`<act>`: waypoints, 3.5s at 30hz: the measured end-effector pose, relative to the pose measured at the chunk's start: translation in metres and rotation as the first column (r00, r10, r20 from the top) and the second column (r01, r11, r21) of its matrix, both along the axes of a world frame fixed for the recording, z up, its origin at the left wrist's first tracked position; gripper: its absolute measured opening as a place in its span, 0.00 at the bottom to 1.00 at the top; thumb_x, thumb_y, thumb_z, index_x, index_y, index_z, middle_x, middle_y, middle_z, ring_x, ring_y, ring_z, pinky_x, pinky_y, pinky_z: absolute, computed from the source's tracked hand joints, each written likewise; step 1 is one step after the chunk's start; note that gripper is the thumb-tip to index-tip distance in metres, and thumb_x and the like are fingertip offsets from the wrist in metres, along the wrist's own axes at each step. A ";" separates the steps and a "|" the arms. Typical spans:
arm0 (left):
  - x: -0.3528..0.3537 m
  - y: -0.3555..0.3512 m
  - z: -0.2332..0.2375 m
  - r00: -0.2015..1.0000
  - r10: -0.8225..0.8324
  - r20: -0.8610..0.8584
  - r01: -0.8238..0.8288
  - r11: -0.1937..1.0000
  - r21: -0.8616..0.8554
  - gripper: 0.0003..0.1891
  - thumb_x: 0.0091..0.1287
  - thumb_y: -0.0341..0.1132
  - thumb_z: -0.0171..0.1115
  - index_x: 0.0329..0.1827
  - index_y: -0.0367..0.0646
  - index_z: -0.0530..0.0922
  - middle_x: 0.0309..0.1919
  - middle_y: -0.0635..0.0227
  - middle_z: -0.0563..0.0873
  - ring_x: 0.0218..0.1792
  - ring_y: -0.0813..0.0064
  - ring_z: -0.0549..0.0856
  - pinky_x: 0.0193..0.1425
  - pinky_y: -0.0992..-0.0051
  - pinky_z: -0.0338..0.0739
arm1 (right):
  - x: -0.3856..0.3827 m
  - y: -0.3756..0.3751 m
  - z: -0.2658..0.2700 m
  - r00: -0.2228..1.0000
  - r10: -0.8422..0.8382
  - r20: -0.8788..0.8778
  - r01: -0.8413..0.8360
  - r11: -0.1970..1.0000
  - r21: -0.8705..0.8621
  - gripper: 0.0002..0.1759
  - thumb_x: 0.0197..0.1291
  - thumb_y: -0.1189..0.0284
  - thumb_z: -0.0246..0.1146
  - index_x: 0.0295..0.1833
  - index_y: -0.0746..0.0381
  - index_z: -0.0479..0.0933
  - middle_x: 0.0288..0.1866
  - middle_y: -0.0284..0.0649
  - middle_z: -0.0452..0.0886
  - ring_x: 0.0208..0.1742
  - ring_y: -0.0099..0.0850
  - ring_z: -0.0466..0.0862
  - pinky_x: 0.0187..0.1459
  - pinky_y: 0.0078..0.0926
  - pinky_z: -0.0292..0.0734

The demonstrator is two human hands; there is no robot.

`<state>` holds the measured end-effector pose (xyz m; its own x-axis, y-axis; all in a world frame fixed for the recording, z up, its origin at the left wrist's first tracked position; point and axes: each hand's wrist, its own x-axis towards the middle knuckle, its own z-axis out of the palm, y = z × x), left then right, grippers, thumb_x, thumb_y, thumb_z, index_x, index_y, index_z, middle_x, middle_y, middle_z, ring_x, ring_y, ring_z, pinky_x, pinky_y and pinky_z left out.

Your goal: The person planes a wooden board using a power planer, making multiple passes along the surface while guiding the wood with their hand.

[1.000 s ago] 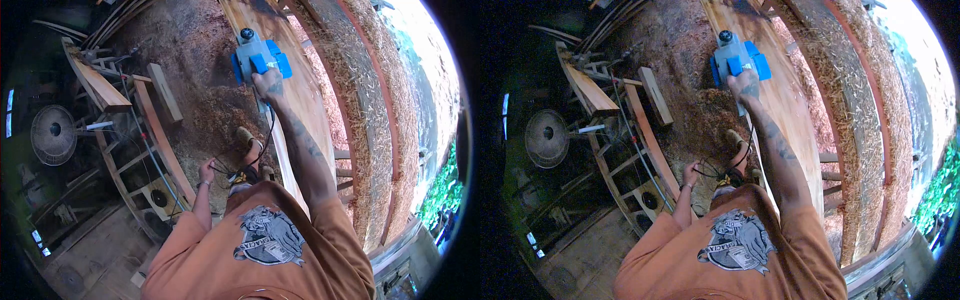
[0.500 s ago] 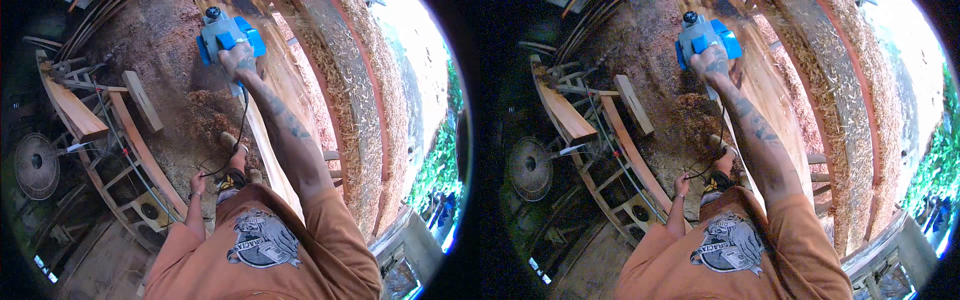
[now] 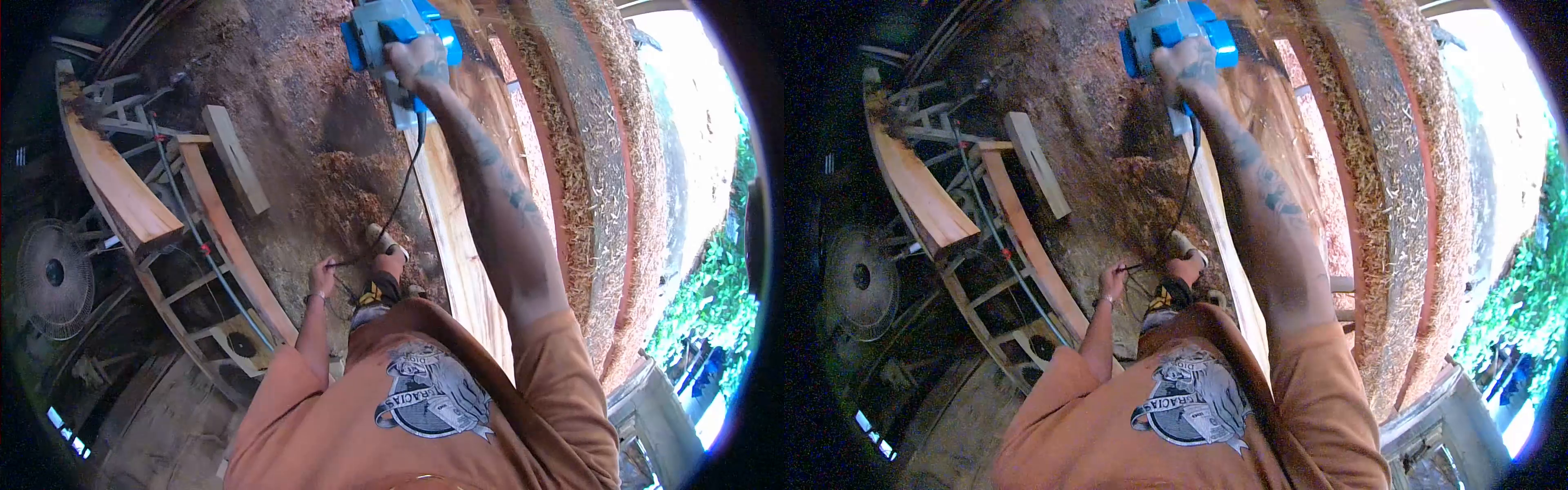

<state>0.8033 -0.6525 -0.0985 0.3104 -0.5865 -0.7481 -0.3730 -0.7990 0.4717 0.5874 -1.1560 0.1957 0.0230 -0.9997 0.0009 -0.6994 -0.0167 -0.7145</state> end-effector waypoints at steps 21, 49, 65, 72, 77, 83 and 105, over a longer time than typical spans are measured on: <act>0.117 -0.107 0.064 0.996 0.008 0.085 0.011 0.977 -0.213 0.19 0.76 0.47 0.63 0.58 0.44 0.88 0.32 0.59 0.91 0.35 0.73 0.87 0.42 0.68 0.79 | 0.031 -0.094 -0.011 1.000 -0.008 0.017 0.006 0.997 0.075 0.19 0.52 0.62 0.70 0.28 0.72 0.86 0.21 0.46 0.85 0.24 0.34 0.87 0.32 0.37 0.83; 0.285 -0.391 0.046 0.889 0.429 0.161 -0.337 0.850 -0.404 0.21 0.79 0.43 0.58 0.56 0.31 0.86 0.41 0.50 0.91 0.41 0.62 0.89 0.50 0.65 0.80 | 0.165 -0.391 -0.012 0.988 -0.146 0.049 0.143 0.988 0.052 0.19 0.51 0.63 0.71 0.25 0.72 0.85 0.19 0.47 0.84 0.20 0.36 0.86 0.27 0.39 0.81; 0.314 -0.572 0.096 0.916 0.171 0.362 0.066 0.827 -0.558 0.14 0.79 0.34 0.58 0.54 0.31 0.85 0.40 0.55 0.91 0.41 0.66 0.90 0.47 0.67 0.82 | 0.223 -0.491 0.029 0.971 -0.237 0.023 0.234 0.969 0.083 0.17 0.45 0.61 0.68 0.26 0.67 0.86 0.32 0.60 0.87 0.37 0.50 0.89 0.46 0.46 0.84; 0.310 -0.604 0.077 0.976 0.196 0.098 -0.168 0.956 -0.238 0.18 0.75 0.26 0.56 0.64 0.44 0.85 0.33 0.62 0.92 0.32 0.70 0.90 0.39 0.68 0.84 | 0.243 -0.550 0.045 0.989 -0.126 0.079 0.120 0.990 0.078 0.16 0.46 0.63 0.67 0.28 0.67 0.87 0.33 0.58 0.88 0.38 0.52 0.89 0.48 0.45 0.84; 0.308 -0.622 0.054 0.990 0.140 0.023 -0.130 0.959 -0.253 0.18 0.75 0.25 0.55 0.65 0.45 0.84 0.35 0.62 0.92 0.28 0.76 0.89 0.33 0.73 0.84 | 0.262 -0.601 0.032 0.986 -0.139 0.088 0.140 0.990 -0.001 0.19 0.47 0.62 0.66 0.27 0.71 0.83 0.28 0.58 0.86 0.32 0.48 0.89 0.39 0.45 0.84; 0.300 -0.678 0.077 0.998 0.063 0.030 -0.055 0.974 -0.219 0.15 0.76 0.25 0.56 0.61 0.43 0.85 0.31 0.67 0.89 0.29 0.78 0.89 0.35 0.74 0.84 | 0.285 -0.665 0.049 0.992 -0.110 0.069 0.105 0.992 0.072 0.18 0.48 0.61 0.68 0.31 0.68 0.86 0.32 0.58 0.87 0.35 0.49 0.90 0.44 0.45 0.84; 0.341 -0.743 0.111 0.922 -0.315 0.224 0.322 0.947 0.007 0.27 0.75 0.58 0.58 0.48 0.39 0.88 0.42 0.40 0.88 0.48 0.38 0.86 0.52 0.49 0.80 | 0.312 -0.748 0.030 0.992 0.008 0.124 0.032 0.948 -0.318 0.19 0.55 0.59 0.61 0.28 0.66 0.84 0.26 0.56 0.84 0.30 0.49 0.87 0.38 0.48 0.82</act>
<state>1.1447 -1.3952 0.0125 0.2582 -0.7023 -0.6634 -0.7023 -0.6080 0.3703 0.8996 -1.9035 0.2252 -0.0097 -0.9468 0.3217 -0.6089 -0.2496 -0.7529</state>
